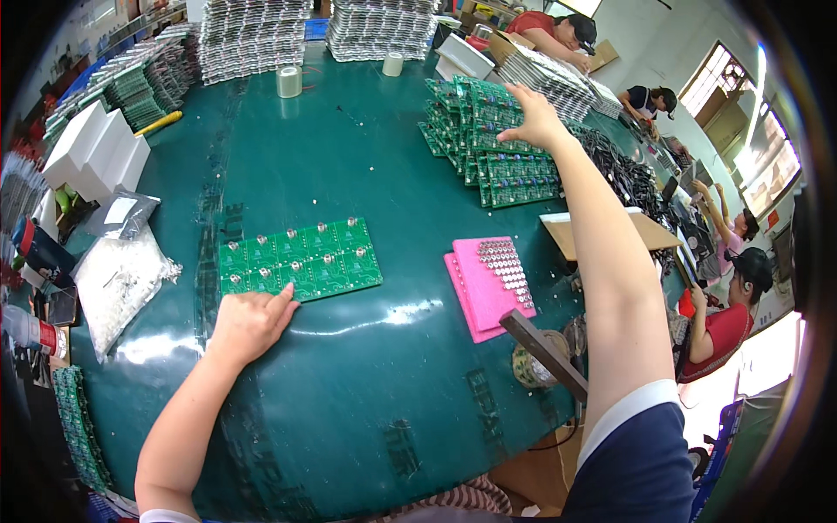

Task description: The person assembles circuit boards by hand by fitting plastic spacers onto electronic components and inserting them into the boards, then stacks and arranges circuit boards on the table.

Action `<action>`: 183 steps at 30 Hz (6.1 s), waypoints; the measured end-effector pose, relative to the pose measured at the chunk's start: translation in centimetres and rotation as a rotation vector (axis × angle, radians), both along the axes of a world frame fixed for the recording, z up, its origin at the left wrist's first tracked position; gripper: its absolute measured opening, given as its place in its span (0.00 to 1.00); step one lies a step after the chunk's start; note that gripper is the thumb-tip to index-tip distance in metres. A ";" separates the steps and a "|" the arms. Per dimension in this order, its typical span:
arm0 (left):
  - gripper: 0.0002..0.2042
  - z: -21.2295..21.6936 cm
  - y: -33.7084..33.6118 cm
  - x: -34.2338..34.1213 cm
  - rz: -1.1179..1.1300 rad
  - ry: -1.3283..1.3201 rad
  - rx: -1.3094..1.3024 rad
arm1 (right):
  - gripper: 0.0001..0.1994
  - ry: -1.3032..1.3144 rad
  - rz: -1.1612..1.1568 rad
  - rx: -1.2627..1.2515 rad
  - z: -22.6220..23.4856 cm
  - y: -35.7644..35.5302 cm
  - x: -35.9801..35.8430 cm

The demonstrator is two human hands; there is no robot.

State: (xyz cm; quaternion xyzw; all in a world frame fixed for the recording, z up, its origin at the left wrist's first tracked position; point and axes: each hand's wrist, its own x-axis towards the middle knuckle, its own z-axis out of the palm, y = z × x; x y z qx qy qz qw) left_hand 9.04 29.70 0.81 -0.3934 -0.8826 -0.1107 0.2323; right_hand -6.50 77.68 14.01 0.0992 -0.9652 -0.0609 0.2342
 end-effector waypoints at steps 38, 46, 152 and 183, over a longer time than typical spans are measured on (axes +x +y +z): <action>0.06 3.9 3.2 1.2 0.207 -0.772 0.684 | 0.37 -0.613 0.233 0.157 5.7 -3.1 3.2; 0.07 3.0 2.2 3.0 0.273 -0.894 0.801 | 0.36 -0.945 -0.006 0.240 0.8 -5.3 1.7; 0.06 6.5 0.9 13.2 0.205 -0.860 1.393 | 0.37 -0.492 0.836 -0.501 4.6 -14.6 19.2; 0.58 2.6 -5.2 24.2 0.337 -0.703 -0.008 | 0.48 -0.472 0.633 -0.399 -9.9 -22.7 35.2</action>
